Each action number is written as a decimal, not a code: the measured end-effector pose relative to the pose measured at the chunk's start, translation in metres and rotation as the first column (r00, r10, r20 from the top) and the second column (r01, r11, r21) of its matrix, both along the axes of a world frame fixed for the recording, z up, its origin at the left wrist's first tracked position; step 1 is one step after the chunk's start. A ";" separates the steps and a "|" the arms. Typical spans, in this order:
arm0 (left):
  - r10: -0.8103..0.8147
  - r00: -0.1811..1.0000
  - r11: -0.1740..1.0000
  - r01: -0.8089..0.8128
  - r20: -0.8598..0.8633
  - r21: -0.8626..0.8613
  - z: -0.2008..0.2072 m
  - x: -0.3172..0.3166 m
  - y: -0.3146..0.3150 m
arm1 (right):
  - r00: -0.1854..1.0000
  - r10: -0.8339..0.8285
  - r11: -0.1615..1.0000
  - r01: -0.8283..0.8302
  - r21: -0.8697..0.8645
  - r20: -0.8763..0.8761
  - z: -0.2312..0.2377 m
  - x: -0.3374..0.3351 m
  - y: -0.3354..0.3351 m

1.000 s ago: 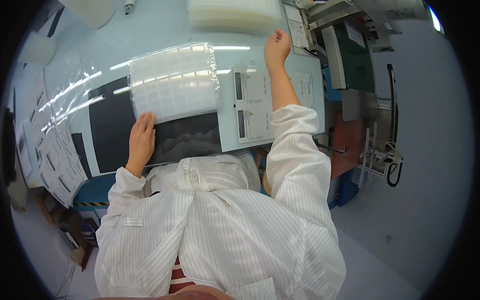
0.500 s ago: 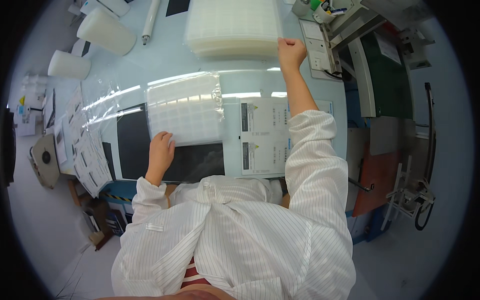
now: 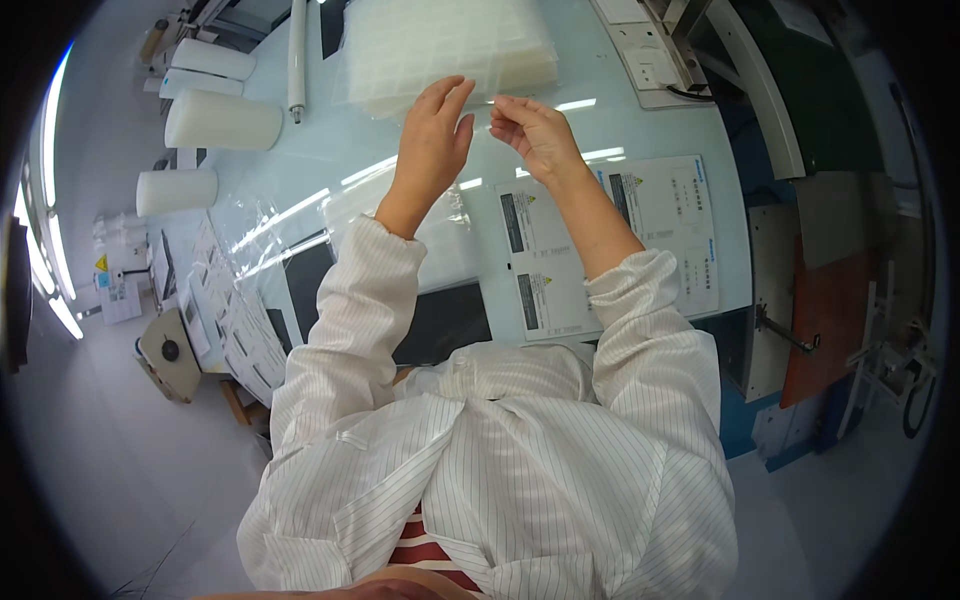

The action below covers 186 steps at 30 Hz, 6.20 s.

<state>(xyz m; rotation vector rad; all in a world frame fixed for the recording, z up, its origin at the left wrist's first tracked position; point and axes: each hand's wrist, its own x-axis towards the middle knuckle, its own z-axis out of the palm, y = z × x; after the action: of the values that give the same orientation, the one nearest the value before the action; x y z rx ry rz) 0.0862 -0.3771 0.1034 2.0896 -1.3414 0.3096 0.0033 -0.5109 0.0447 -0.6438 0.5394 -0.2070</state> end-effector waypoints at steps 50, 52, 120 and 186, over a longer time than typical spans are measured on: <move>-0.481 0.767 0.876 0.407 0.424 0.258 0.024 0.024 0.060 | 0.980 -0.192 0.978 0.196 -0.069 0.060 0.027 0.026 0.006; -0.513 0.736 0.858 0.415 0.443 0.303 0.024 0.030 0.071 | 0.981 -0.189 0.970 0.194 -0.148 0.049 0.026 0.021 0.013; -0.019 0.881 0.997 -0.017 -0.473 -0.072 0.055 -0.036 0.016 | 0.936 -0.195 0.976 0.214 -0.035 0.292 0.050 -0.047 0.062; -0.144 0.966 0.988 0.154 -0.213 0.032 0.056 -0.024 0.028 | 0.933 -0.163 0.985 0.137 0.103 0.320 0.046 -0.053 0.059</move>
<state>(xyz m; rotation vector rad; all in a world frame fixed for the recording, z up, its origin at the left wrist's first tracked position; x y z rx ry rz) 0.0618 -0.3489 0.1595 1.9832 -1.3790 -0.0083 -0.0494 -0.4517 0.0903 -0.4775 0.2736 -0.4267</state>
